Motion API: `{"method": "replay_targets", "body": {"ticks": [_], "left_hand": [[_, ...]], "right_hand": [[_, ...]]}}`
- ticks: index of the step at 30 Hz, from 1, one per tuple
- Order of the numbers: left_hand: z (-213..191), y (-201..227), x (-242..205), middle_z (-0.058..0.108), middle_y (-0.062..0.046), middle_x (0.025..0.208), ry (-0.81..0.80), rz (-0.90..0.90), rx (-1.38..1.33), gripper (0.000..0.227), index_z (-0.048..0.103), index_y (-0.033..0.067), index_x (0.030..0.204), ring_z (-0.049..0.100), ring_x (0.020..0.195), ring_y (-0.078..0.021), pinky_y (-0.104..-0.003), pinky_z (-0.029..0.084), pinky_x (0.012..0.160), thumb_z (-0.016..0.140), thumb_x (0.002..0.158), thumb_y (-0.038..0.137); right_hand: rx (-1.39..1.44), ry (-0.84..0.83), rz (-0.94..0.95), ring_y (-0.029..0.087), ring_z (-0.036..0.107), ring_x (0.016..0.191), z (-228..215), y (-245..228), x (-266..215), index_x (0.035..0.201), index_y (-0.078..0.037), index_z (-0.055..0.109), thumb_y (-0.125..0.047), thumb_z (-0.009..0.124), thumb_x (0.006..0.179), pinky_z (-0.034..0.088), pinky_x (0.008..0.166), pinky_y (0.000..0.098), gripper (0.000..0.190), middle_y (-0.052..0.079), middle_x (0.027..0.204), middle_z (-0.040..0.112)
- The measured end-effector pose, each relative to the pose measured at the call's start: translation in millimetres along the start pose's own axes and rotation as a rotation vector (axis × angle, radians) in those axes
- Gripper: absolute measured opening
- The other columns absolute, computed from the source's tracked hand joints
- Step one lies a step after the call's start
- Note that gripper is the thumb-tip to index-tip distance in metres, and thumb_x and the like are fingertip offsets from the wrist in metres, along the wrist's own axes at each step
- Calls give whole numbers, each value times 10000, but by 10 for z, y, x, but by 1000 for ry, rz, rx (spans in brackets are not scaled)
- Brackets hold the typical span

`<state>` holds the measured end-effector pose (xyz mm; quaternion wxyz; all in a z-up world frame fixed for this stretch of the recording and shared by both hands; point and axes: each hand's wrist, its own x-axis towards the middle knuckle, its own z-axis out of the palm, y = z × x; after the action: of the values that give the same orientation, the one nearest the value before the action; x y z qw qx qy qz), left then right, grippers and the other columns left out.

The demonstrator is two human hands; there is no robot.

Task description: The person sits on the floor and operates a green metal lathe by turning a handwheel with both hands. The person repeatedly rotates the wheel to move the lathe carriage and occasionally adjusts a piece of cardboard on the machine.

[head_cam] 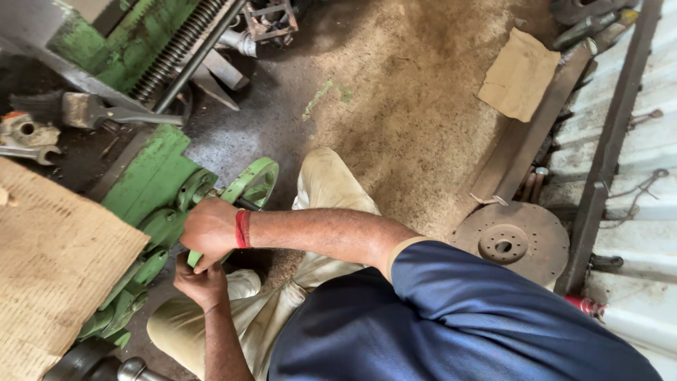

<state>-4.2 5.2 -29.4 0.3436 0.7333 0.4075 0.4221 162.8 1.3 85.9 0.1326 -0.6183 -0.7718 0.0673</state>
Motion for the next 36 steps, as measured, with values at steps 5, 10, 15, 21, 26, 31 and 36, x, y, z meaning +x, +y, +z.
{"method": "replay_targets", "body": {"ticks": [5, 10, 15, 21, 26, 31, 36], "left_hand": [[-33, -46, -11, 725, -172, 947, 6, 26, 42, 316, 658, -63, 1085, 674, 852, -192, -392, 566, 802, 749, 853, 132], [-3, -121, 4, 695, -204, 872, 33, -8, 113, 273, 643, -12, 948, 696, 779, -341, -423, 559, 748, 769, 828, 199], [18, -143, 13, 663, -209, 853, 50, 31, 133, 287, 590, 8, 906, 662, 784, -441, -456, 537, 715, 763, 852, 229], [7, -160, -18, 657, -205, 853, 49, 41, 124, 260, 579, 10, 916, 656, 798, -440, -469, 525, 718, 744, 868, 206], [-2, -125, -8, 647, -200, 854, 40, 29, 94, 260, 569, 2, 919, 657, 777, -423, -465, 527, 708, 738, 859, 191], [11, -147, -12, 646, -190, 853, 44, 31, 114, 252, 566, 7, 911, 650, 780, -418, -464, 519, 708, 735, 848, 184], [15, -181, -24, 637, -197, 849, 50, 35, 134, 282, 555, 5, 903, 634, 791, -443, -486, 504, 707, 741, 855, 211]], "right_hand": [[-19, 13, -71, 305, 709, 629, 58, 13, -11, 649, -144, 752, -698, 783, 617, 533, 543, 464, 556, 76, 617, 694], [-65, -37, -34, 292, 712, 625, 18, -14, -12, 650, -142, 756, -697, 772, 655, 531, 556, 448, 555, 74, 619, 699], [-101, -107, -18, 283, 715, 642, -82, -50, -14, 680, -142, 760, -673, 766, 687, 534, 575, 444, 531, 69, 629, 701], [-101, -63, -29, 281, 714, 632, -69, -71, -14, 667, -142, 756, -674, 770, 664, 533, 563, 446, 532, 67, 608, 694], [-107, -132, -11, 276, 717, 638, -87, -88, 5, 674, -132, 753, -693, 768, 674, 540, 574, 439, 560, 66, 618, 693], [-103, -95, -14, 279, 718, 640, -68, -93, 2, 669, -144, 757, -675, 774, 662, 543, 578, 441, 531, 65, 619, 697], [-104, -97, -20, 280, 718, 643, -65, -105, 9, 671, -147, 757, -653, 768, 677, 541, 578, 445, 507, 69, 623, 699]]}}
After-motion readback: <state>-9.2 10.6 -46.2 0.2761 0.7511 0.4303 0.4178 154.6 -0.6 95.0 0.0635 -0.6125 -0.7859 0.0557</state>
